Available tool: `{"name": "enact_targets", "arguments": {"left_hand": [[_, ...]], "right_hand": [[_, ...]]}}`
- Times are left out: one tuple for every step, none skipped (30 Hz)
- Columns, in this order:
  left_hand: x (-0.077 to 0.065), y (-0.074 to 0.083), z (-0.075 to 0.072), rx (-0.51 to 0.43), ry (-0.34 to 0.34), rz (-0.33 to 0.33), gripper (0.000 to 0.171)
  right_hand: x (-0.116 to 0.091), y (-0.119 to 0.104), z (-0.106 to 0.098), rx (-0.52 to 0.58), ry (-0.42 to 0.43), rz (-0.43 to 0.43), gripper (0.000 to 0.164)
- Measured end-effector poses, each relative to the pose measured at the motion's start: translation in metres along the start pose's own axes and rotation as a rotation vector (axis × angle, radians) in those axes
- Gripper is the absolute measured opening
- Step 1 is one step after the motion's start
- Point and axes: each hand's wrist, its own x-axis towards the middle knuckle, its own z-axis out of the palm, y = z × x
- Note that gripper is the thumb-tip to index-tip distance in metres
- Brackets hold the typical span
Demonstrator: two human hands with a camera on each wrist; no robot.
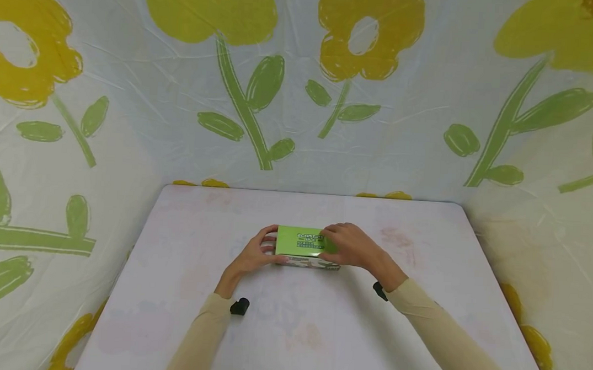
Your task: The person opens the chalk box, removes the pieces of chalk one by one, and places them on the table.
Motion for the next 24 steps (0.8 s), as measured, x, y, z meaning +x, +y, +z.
{"name": "enact_targets", "arguments": {"left_hand": [[0.000, 0.001, 0.000, 0.004, 0.000, -0.001, 0.096], [0.000, 0.001, 0.000, 0.004, -0.004, 0.002, 0.096], [0.000, 0.001, 0.000, 0.006, -0.005, 0.004, 0.097], [0.000, 0.001, 0.000, 0.010, -0.006, 0.007, 0.097], [0.000, 0.001, 0.000, 0.014, -0.006, 0.009, 0.098], [0.000, 0.001, 0.000, 0.016, -0.007, 0.013, 0.098], [0.000, 0.001, 0.000, 0.022, -0.008, 0.019, 0.098], [0.000, 0.000, -0.001, 0.024, -0.010, 0.022, 0.098], [0.000, 0.000, 0.000, 0.025, -0.010, 0.023, 0.098], [0.000, 0.000, -0.001, 0.027, -0.009, 0.022, 0.098], [0.000, 0.000, -0.001, 0.027, -0.007, 0.021, 0.098], [0.000, 0.000, -0.001, 0.027, -0.006, 0.019, 0.098], [-0.001, 0.000, -0.001, 0.027, -0.005, 0.018, 0.098], [-0.001, 0.001, -0.001, 0.026, -0.004, 0.018, 0.098], [-0.001, 0.001, -0.001, 0.022, -0.003, 0.019, 0.098], [-0.001, 0.002, -0.001, 0.021, -0.004, 0.021, 0.097], [-0.001, 0.002, 0.000, 0.020, -0.005, 0.023, 0.097], [-0.001, 0.002, 0.000, 0.020, -0.006, 0.025, 0.097], [-0.001, 0.003, 0.000, 0.018, -0.006, 0.028, 0.097], [-0.001, 0.003, 0.000, 0.015, -0.007, 0.032, 0.096], [-0.001, 0.003, 0.000, 0.013, -0.008, 0.034, 0.096], [-0.001, 0.003, 0.000, 0.017, -0.009, 0.036, 0.096], [-0.001, 0.003, 0.000, 0.018, -0.009, 0.039, 0.096], [-0.001, 0.003, 0.001, 0.019, -0.009, 0.039, 0.096]], "right_hand": [[0.002, 0.000, -0.001, -0.004, -0.021, -0.007, 0.052], [0.003, 0.001, -0.002, -0.006, -0.040, -0.016, 0.053], [0.005, 0.001, -0.003, -0.003, -0.057, -0.023, 0.053], [0.007, 0.002, -0.003, 0.002, -0.071, -0.031, 0.053], [0.008, 0.002, -0.003, 0.006, -0.082, -0.040, 0.053], [0.009, 0.003, -0.003, 0.014, -0.092, -0.043, 0.054], [0.010, 0.003, -0.002, 0.020, -0.098, -0.047, 0.054], [0.010, 0.003, -0.002, 0.020, -0.099, -0.053, 0.053], [0.010, 0.004, -0.001, 0.019, -0.101, -0.058, 0.053], [0.011, 0.003, -0.001, 0.013, -0.104, -0.065, 0.052], [0.012, 0.002, -0.001, -0.002, -0.107, -0.074, 0.052], [0.012, 0.002, -0.001, -0.018, -0.108, -0.083, 0.051], [0.013, 0.002, -0.001, -0.043, -0.108, -0.096, 0.051], [0.014, 0.003, 0.000, -0.072, -0.107, -0.111, 0.050], [0.014, 0.003, 0.001, -0.095, -0.106, -0.123, 0.049], [0.015, 0.003, 0.002, -0.121, -0.104, -0.132, 0.049], [0.015, 0.004, 0.002, -0.143, -0.101, -0.142, 0.047], [0.016, 0.005, 0.003, -0.157, -0.099, -0.149, 0.047], [0.016, 0.006, 0.003, -0.165, -0.099, -0.153, 0.046], [0.016, 0.007, 0.004, -0.166, -0.099, -0.155, 0.046], [0.017, 0.007, 0.004, -0.160, -0.099, -0.157, 0.046], [0.017, 0.008, 0.004, -0.157, -0.100, -0.158, 0.046], [0.017, 0.008, 0.004, -0.154, -0.101, -0.161, 0.046], [0.017, 0.009, 0.004, -0.152, -0.102, -0.162, 0.046]]}}
